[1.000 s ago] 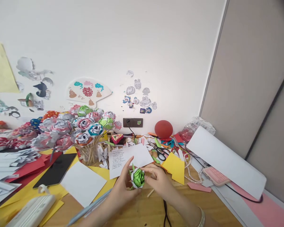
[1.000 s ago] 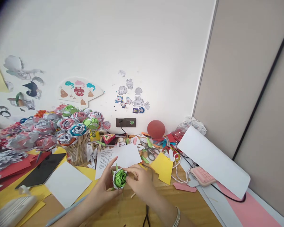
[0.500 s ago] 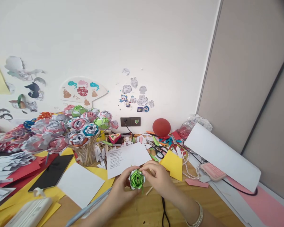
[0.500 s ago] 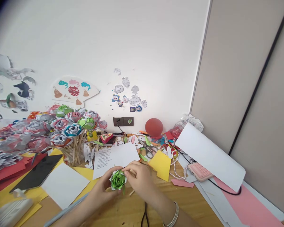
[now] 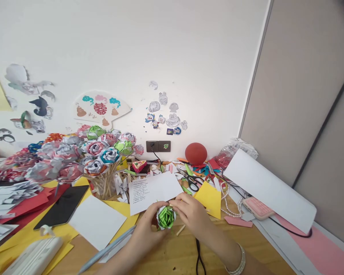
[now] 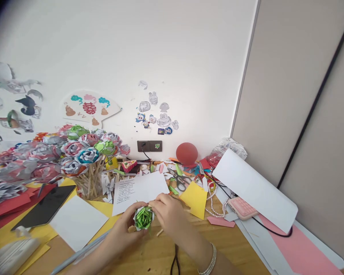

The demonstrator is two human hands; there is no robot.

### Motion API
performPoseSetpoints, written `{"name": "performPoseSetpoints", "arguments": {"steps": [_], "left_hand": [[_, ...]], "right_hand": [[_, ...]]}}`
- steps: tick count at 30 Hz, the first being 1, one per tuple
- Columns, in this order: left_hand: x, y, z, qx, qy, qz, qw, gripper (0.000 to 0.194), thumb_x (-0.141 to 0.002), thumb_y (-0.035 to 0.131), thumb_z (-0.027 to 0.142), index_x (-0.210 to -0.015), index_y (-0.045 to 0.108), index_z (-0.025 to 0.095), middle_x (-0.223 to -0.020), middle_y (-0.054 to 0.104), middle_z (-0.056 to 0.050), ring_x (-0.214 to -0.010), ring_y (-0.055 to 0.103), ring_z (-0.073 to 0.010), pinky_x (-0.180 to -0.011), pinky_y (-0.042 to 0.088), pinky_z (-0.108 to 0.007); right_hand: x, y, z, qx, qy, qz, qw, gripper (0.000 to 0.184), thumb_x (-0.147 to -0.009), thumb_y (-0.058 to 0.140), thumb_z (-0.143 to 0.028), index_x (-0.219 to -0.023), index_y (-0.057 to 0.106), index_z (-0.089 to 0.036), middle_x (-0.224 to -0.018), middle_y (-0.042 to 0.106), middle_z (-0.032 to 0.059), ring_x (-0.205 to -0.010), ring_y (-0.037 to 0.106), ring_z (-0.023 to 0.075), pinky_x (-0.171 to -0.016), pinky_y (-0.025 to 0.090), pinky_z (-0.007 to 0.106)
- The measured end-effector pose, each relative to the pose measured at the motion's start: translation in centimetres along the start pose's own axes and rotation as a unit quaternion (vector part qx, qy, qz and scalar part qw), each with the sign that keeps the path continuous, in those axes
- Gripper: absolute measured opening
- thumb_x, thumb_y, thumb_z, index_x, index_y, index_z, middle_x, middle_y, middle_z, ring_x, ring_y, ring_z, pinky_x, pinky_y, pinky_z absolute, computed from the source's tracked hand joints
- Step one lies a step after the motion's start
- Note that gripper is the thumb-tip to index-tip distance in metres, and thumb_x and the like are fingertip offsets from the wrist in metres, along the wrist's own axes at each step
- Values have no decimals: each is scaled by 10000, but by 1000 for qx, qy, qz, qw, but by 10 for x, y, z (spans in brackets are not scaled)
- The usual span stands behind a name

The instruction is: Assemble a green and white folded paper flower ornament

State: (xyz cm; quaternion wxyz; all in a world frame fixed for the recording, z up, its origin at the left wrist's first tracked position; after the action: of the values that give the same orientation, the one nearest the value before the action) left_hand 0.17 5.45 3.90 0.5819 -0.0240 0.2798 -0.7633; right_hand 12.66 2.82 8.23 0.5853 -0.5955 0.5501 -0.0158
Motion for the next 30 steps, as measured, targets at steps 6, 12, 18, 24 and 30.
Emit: {"name": "performPoseSetpoints", "arguments": {"steps": [6,12,18,24,30], "left_hand": [[-1,-1,1,1,-10,-1,1000,507,-562,543,108,-1060,524,201,-1006,616,-35,-819,577,-194,-704,486,-263],[0,0,2,30,-3,-7,1000,506,-560,539,93,-1052,531,213,-1038,607,-22,-837,577,-186,-693,482,-240],[0,1,0,24,-1,-9,1000,505,-579,538,81,-1067,526,210,-1047,596,-36,-870,569,-194,-715,480,-257],[2,2,0,0,3,-7,1000,516,-581,537,69,-1073,524,221,-1050,590,-36,-871,567,-188,-703,471,-239],[3,2,5,-25,10,-8,1000,519,-573,539,75,-1072,525,219,-1025,603,-28,-842,564,-178,-684,465,-225]], "right_hand": [[2,1,-6,25,-43,0,999,294,-879,390,-137,-1109,555,-217,-911,559,69,-830,519,178,-721,437,285],[1,-2,-2,3,-27,12,1000,266,-874,411,-142,-1073,575,-205,-922,560,69,-827,525,172,-730,442,289],[2,4,-3,66,-48,-17,997,257,-901,379,-167,-1074,567,-196,-890,565,65,-825,521,171,-723,438,279],[2,10,-5,153,-64,-25,986,249,-907,355,-161,-1007,583,-157,-813,575,65,-775,516,179,-700,430,282],[9,10,-14,199,-126,17,972,284,-896,341,-134,-1122,510,-102,-709,569,53,-668,513,174,-600,407,282]]}}
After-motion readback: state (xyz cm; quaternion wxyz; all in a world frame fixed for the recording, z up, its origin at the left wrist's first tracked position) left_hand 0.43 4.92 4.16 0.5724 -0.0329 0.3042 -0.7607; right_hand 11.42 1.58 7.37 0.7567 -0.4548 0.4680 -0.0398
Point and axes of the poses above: each hand's wrist, its own x-axis away from the middle knuckle, its own y-axis out of the palm, z = x × y, the point moved 7 cm from there along -x, towards the middle knuckle
